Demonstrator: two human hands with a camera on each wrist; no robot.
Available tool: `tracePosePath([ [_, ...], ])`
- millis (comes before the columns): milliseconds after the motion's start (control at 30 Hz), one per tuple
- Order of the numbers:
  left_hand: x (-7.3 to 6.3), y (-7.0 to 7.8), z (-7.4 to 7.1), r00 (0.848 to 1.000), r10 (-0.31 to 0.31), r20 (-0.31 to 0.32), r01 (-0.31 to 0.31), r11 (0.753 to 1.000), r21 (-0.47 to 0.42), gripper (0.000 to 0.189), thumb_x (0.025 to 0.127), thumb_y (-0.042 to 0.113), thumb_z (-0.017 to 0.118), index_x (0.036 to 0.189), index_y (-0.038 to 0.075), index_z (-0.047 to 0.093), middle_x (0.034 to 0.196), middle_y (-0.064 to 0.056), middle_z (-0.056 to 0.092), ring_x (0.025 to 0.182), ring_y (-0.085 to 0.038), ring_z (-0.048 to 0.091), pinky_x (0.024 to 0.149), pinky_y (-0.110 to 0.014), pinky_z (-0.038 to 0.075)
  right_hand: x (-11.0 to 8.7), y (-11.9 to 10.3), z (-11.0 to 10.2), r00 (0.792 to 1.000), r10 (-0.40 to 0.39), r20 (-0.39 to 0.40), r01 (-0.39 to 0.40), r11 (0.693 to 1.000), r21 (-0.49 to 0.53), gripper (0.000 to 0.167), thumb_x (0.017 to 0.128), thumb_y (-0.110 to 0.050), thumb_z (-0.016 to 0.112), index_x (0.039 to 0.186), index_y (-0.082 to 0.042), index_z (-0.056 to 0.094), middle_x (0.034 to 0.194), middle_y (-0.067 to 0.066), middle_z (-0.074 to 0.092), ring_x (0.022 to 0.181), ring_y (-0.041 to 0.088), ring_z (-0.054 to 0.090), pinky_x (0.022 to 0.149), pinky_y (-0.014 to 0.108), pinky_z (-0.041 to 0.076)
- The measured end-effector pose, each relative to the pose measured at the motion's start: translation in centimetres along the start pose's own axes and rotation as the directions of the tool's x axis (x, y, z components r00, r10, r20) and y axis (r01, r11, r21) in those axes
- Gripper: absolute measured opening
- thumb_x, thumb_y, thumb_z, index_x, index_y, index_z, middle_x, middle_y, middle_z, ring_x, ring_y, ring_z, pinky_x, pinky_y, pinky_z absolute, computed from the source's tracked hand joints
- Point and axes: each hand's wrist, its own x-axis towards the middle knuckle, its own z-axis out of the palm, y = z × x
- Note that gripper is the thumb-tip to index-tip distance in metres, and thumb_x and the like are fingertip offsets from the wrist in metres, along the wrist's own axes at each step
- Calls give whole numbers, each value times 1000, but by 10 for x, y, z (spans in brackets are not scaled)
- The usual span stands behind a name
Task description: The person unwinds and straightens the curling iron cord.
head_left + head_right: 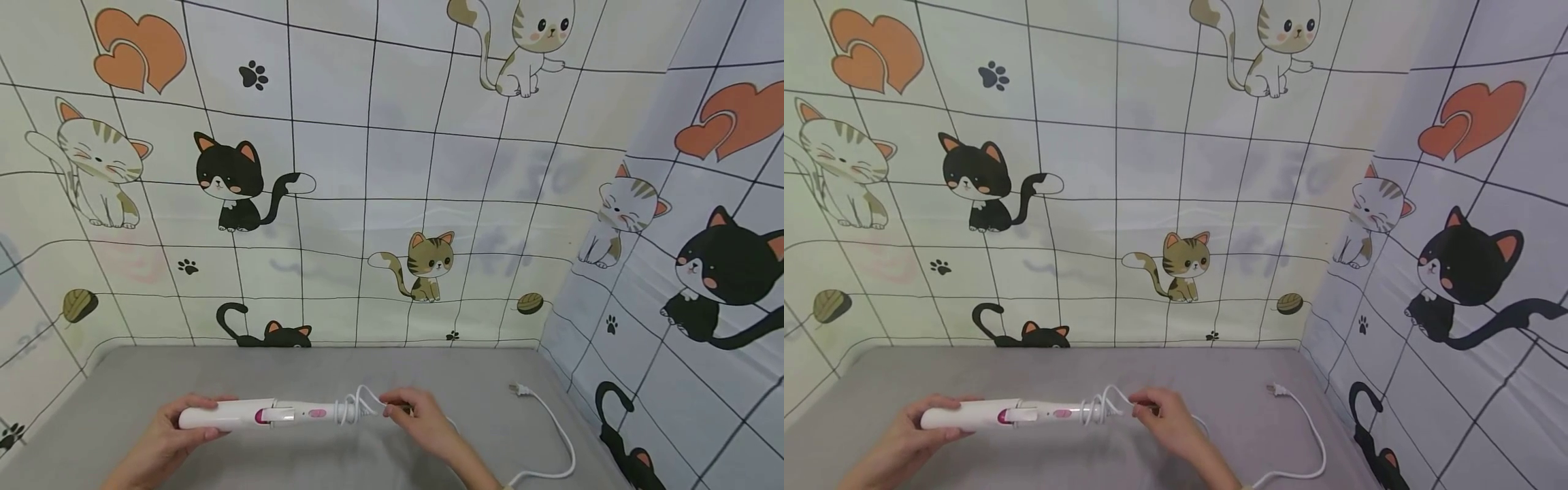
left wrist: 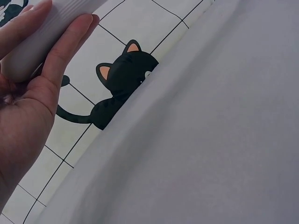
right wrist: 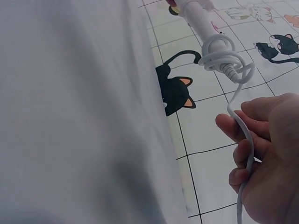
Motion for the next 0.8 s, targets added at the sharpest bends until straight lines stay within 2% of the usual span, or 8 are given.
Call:
tracePosePath([
  [133,-1,0,0,1000,4,-24,-4,1000,1,53,93,-25,49,124,12,72,135,-4,67,120,-14,60,99,-37,57,-2,2,0,999,19,-42,-20,1000,-12,17,97,-9,70,112,-2,75,101,14,75,75,5,57,60,20,48],
  [267,-2,0,-2,1000,1,-31,-1,1000,7,53,94,-25,48,125,11,71,135,-5,67,120,-14,60,99,-38,57,-2,5,-1,995,12,-96,-17,999,-52,14,94,-9,75,107,-6,78,100,11,76,74,5,54,60,20,47],
  [400,-3,0,-4,1000,0,-28,0,1000,15,53,94,-25,47,124,10,71,136,-5,67,120,-15,61,98,-38,57,-1,10,-3,988,-12,-155,-5,994,-105,11,91,-8,78,102,-10,80,95,1,76,75,5,56,62,21,49],
  [500,-4,1,-4,1000,3,-30,-2,1000,23,52,94,-25,48,124,10,71,135,-5,67,120,-15,61,98,-38,57,-1,14,-6,982,-25,-188,2,993,-120,11,89,-7,79,99,-11,80,93,-2,76,76,6,58,62,21,50],
  [800,-6,-2,-7,999,28,-43,-27,1000,5,54,92,-28,46,123,9,71,134,-5,67,118,-15,62,98,-37,57,-12,22,-24,974,-26,-224,2,994,-106,9,87,-6,80,96,-10,80,88,-2,75,72,3,55,61,20,47],
])
